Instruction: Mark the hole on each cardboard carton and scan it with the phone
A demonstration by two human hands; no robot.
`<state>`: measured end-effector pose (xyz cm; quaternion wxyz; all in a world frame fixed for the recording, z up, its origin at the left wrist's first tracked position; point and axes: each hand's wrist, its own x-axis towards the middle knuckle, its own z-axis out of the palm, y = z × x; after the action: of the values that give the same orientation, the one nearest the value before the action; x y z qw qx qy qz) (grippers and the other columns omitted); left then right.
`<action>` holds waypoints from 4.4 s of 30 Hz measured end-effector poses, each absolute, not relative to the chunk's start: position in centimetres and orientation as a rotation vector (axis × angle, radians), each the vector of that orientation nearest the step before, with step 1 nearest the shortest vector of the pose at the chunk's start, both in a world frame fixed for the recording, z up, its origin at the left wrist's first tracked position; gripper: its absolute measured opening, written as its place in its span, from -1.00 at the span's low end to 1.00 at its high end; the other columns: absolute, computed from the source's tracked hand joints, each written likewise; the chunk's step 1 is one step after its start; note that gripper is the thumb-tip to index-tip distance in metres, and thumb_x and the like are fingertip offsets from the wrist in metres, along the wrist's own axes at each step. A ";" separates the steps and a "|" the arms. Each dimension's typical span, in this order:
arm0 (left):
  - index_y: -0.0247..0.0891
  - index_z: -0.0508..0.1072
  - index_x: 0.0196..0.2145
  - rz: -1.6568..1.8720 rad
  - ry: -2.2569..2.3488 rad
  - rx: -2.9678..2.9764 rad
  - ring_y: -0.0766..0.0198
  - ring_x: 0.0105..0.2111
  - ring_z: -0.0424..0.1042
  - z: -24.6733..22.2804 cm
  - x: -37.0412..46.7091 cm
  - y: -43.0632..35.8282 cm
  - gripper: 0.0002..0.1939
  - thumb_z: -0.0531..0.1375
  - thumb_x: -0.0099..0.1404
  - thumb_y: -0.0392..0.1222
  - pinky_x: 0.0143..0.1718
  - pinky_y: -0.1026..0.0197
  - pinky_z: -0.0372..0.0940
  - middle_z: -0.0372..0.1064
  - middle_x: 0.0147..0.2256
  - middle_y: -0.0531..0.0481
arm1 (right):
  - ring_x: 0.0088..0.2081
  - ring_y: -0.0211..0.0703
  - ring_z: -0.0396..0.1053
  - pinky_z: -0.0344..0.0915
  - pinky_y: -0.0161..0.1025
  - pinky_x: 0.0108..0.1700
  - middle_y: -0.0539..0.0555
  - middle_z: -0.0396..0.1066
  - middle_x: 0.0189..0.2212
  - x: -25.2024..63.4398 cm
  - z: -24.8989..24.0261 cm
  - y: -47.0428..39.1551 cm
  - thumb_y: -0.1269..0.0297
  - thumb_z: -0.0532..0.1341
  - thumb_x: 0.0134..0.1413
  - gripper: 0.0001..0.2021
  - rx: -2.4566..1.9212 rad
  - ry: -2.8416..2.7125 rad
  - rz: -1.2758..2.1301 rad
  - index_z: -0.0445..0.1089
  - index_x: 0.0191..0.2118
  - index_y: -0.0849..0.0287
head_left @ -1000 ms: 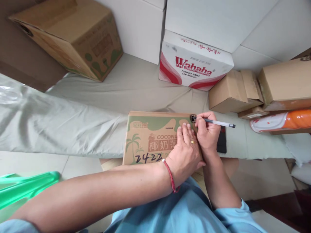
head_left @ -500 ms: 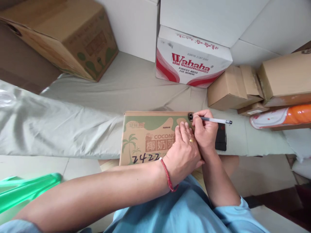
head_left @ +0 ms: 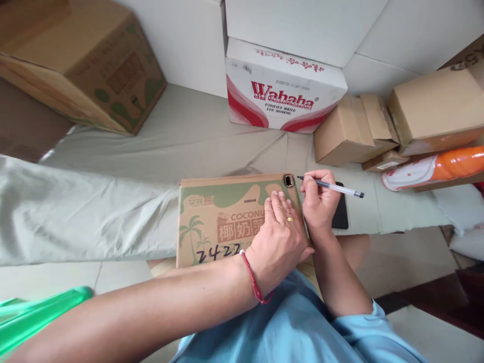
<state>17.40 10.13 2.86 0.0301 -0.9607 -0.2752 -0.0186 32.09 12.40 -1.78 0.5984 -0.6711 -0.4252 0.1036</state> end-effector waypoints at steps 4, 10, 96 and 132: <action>-0.94 0.34 0.33 -0.070 -0.838 -2.975 -0.63 0.33 0.39 2.9 17.4 10.1 0.18 0.30 0.39 0.45 0.29 -0.33 0.46 0.26 0.26 -0.96 | -0.50 -0.33 0.30 0.25 -0.35 -0.42 -0.10 0.38 -0.49 31.8 -2.0 12.4 0.24 0.24 0.26 -0.90 -1.566 -1.018 0.225 0.40 -0.29 0.10; -0.94 0.33 0.34 -0.045 -0.864 -3.014 -0.61 0.35 0.37 3.1 17.3 10.3 0.18 0.32 0.38 0.44 0.33 -0.32 0.43 0.24 0.28 -0.96 | -0.53 -0.34 0.26 0.19 -0.35 -0.46 -0.12 0.37 -0.51 31.6 -2.1 12.5 0.24 0.24 0.26 -0.91 -1.595 -1.025 0.232 0.38 -0.29 0.10; -0.87 0.39 0.33 -0.122 -0.828 -3.007 -0.56 0.30 0.47 3.0 17.3 10.4 0.14 0.32 0.38 0.44 0.27 -0.28 0.47 0.31 0.25 -0.91 | -0.53 -0.31 0.22 0.18 -0.31 -0.43 -0.12 0.29 -0.57 31.5 -1.5 12.1 0.31 0.22 0.23 -0.89 -1.543 -1.115 0.326 0.37 -0.36 0.10; -0.90 0.39 0.32 0.006 -0.761 -3.032 -0.57 0.30 0.45 3.8 17.4 10.7 0.09 0.25 0.45 0.41 0.27 -0.30 0.48 0.29 0.24 -0.94 | -0.44 -0.29 0.33 0.30 -0.28 -0.34 -0.08 0.42 -0.44 31.7 -1.3 12.4 0.19 0.25 0.41 -0.86 -1.570 -1.276 0.300 0.43 -0.21 0.10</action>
<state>17.35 10.74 3.80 0.0079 -0.9698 -0.2436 0.0020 31.74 12.43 -1.35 0.5211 -0.6551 -0.5326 0.1252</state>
